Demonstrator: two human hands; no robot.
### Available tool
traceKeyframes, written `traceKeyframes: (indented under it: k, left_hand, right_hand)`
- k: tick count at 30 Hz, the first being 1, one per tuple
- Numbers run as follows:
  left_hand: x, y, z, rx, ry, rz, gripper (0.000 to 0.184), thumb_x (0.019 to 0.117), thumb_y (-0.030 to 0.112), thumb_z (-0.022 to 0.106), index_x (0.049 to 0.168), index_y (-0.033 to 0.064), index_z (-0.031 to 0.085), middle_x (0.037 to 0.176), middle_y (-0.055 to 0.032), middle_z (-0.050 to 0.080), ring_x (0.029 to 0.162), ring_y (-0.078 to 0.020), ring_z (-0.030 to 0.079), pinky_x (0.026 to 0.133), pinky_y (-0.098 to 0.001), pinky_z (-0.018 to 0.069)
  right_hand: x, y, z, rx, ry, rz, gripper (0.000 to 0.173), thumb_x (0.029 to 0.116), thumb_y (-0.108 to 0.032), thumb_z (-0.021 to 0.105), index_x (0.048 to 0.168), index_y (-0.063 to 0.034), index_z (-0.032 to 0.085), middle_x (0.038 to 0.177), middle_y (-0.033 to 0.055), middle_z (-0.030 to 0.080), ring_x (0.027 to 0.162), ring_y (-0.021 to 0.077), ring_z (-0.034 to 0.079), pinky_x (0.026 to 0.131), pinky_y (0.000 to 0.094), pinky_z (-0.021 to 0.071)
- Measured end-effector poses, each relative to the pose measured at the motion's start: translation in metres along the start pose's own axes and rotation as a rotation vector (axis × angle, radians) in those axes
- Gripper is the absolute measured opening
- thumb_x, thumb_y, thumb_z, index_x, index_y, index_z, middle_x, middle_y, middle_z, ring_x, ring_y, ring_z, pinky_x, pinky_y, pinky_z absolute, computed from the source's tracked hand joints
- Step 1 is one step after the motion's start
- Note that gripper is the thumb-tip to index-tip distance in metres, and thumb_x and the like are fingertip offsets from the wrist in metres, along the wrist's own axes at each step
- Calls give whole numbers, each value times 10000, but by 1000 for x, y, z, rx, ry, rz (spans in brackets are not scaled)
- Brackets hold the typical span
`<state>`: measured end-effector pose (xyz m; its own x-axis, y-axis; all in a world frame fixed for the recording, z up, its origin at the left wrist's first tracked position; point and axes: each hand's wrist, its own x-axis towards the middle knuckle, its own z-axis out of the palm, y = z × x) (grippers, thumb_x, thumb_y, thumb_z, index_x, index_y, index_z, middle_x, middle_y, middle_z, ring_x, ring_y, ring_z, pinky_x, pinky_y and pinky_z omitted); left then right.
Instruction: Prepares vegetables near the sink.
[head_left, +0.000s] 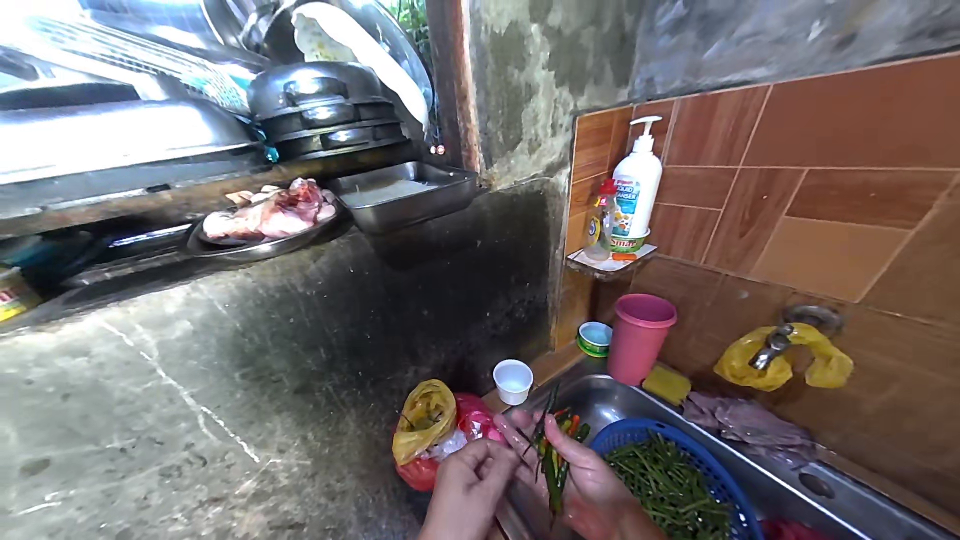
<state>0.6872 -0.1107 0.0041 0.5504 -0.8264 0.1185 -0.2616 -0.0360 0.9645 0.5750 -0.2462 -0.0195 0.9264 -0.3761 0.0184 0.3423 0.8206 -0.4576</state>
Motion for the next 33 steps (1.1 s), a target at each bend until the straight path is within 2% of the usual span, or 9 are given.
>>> traceKeyframes:
  k: [5, 9, 15, 19, 22, 24, 27, 30, 33]
  left_hand:
    - [-3, 6, 16, 146, 157, 101, 173, 906, 220, 722, 992, 77, 765, 881, 6, 721, 755, -23, 654, 714, -216, 555]
    - [-5, 9, 27, 411, 390, 331, 142, 876, 193, 741, 924, 76, 805, 871, -46, 750, 802, -74, 713, 754, -225, 592]
    - [0, 5, 36, 592, 575, 598, 127, 867, 179, 732, 909, 97, 819, 826, -22, 760, 818, -107, 727, 796, -228, 590]
    - [4, 3, 32, 651, 446, 524, 159, 942, 189, 638, 928, 101, 769, 853, -26, 724, 849, -140, 710, 809, -279, 595]
    - [1, 3, 28, 453, 298, 311, 200, 981, 140, 571, 1017, 8, 716, 976, -107, 707, 939, -174, 689, 873, -317, 571]
    - [-1, 4, 26, 154, 172, 57, 208, 1028, 125, 512, 1107, -13, 646, 985, -72, 669, 862, -99, 656, 809, -270, 560]
    - [0, 8, 28, -123, 21, -170, 229, 1058, 90, 462, 1225, -17, 578, 935, -50, 628, 746, -89, 630, 719, -264, 564]
    - [3, 11, 29, -78, -93, -199, 292, 1074, 108, 423, 1292, -13, 573, 964, -54, 621, 780, -94, 623, 753, -271, 557]
    - [5, 14, 27, 116, -125, -191, 297, 1065, 138, 464, 1295, -1, 589, 1066, -113, 669, 902, -154, 665, 857, -341, 559]
  right_hand:
    - [0, 4, 3, -24, -163, 2, 267, 1049, -257, 585, 1236, -91, 679, 1381, 101, 674, 1262, 195, 655, 1035, 347, 551]
    - [0, 2, -3, 33, -296, 45, 267, 1041, -296, 595, 1215, -121, 699, 1489, 88, 591, 1273, 192, 637, 1028, 356, 544]
    - [-7, 0, 5, 77, -249, 119, 260, 1051, -268, 568, 1214, -111, 697, 1469, 99, 603, 1202, 194, 678, 947, 335, 588]
    - [-7, 1, 2, 150, -233, 138, 281, 1032, -245, 594, 1237, -78, 687, 1334, 136, 676, 1150, 226, 696, 957, 376, 593]
    - [-4, -1, 2, 79, -202, 73, 279, 1054, -295, 541, 1209, -100, 666, 1365, 100, 668, 1131, 189, 696, 917, 351, 591]
    - [-2, -4, 1, 30, -102, 34, 299, 1094, -289, 407, 1209, -95, 604, 1366, 96, 660, 1190, 216, 674, 956, 393, 581]
    - [1, -7, 6, -86, 125, 21, 387, 1136, -266, 240, 1267, -60, 540, 1290, 98, 690, 1103, 186, 707, 861, 338, 611]
    - [1, -4, 18, -199, 303, 26, 362, 1141, -232, 286, 1254, -51, 579, 1230, 83, 713, 955, 134, 725, 725, 271, 604]
    - [0, -2, 24, -225, 362, 18, 308, 1137, -194, 325, 1202, -44, 586, 1249, 83, 704, 1086, 139, 695, 868, 289, 583]
